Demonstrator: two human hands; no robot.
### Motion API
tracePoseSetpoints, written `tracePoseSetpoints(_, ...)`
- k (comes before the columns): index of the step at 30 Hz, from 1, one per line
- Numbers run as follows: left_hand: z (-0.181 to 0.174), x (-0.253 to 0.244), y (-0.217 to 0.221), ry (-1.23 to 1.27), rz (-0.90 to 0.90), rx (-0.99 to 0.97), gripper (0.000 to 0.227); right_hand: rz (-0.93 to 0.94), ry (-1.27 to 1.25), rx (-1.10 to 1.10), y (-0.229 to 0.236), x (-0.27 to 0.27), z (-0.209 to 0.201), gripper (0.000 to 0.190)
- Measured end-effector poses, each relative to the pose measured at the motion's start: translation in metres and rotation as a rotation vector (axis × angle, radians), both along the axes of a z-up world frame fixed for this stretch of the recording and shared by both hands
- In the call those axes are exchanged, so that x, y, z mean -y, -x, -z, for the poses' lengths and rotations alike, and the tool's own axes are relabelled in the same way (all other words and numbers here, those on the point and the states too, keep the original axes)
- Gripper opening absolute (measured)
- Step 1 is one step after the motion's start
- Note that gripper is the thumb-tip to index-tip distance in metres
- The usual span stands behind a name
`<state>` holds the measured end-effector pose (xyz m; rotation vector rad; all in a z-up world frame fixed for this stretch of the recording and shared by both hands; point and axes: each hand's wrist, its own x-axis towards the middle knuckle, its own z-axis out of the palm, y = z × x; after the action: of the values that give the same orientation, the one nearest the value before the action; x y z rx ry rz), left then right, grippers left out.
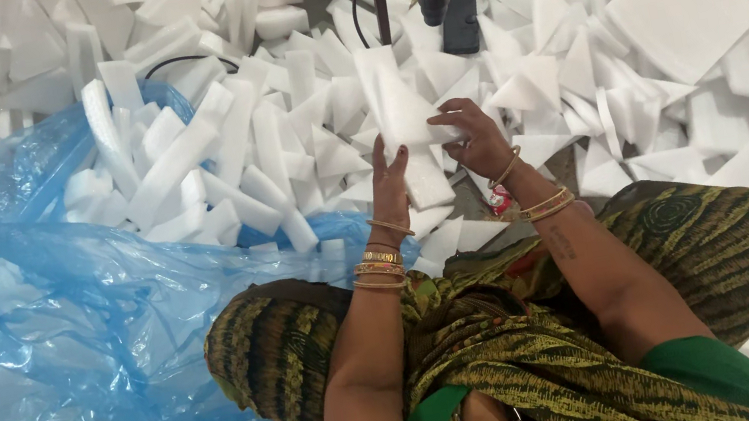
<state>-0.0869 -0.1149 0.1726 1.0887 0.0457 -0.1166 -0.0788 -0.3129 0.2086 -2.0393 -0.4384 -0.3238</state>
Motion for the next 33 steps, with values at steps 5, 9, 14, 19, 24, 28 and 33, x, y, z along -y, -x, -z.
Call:
tracePoseSetpoints(5,0.016,-0.017,-0.012,0.618,-0.01,-0.068,0.044,-0.093,0.131,0.068,0.002,-0.01,-0.003,0.06)
tracePoseSetpoints(9,0.003,-0.033,-0.026,0.544,-0.079,-0.186,0.055,-0.216,0.135,-0.022,0.004,-0.016,-0.008,0.06)
tracePoseSetpoints(14,0.004,-0.048,-0.037,0.482,0.086,-0.157,0.057,-0.287,0.147,0.045,0.011,-0.021,-0.03,0.057)
tracePoseSetpoints(19,0.018,-0.033,-0.035,0.396,-0.06,-0.01,0.056,-0.17,-0.107,-0.011,0.011,-0.008,-0.042,0.038)
tracePoseSetpoints(24,0.013,-0.01,-0.024,0.324,-0.036,0.07,0.058,-0.095,-0.462,-0.056,0.01,-0.006,-0.029,0.03)
tracePoseSetpoints(28,0.007,0.002,-0.016,0.276,0.056,-0.029,0.06,-0.17,-0.845,-0.068,0.002,-0.009,-0.01,0.023)
tracePoseSetpoints(33,-0.006,-0.004,-0.013,0.182,0.06,-0.037,0.064,-0.048,-0.912,-0.154,-0.011,-0.001,-0.001,0.027)
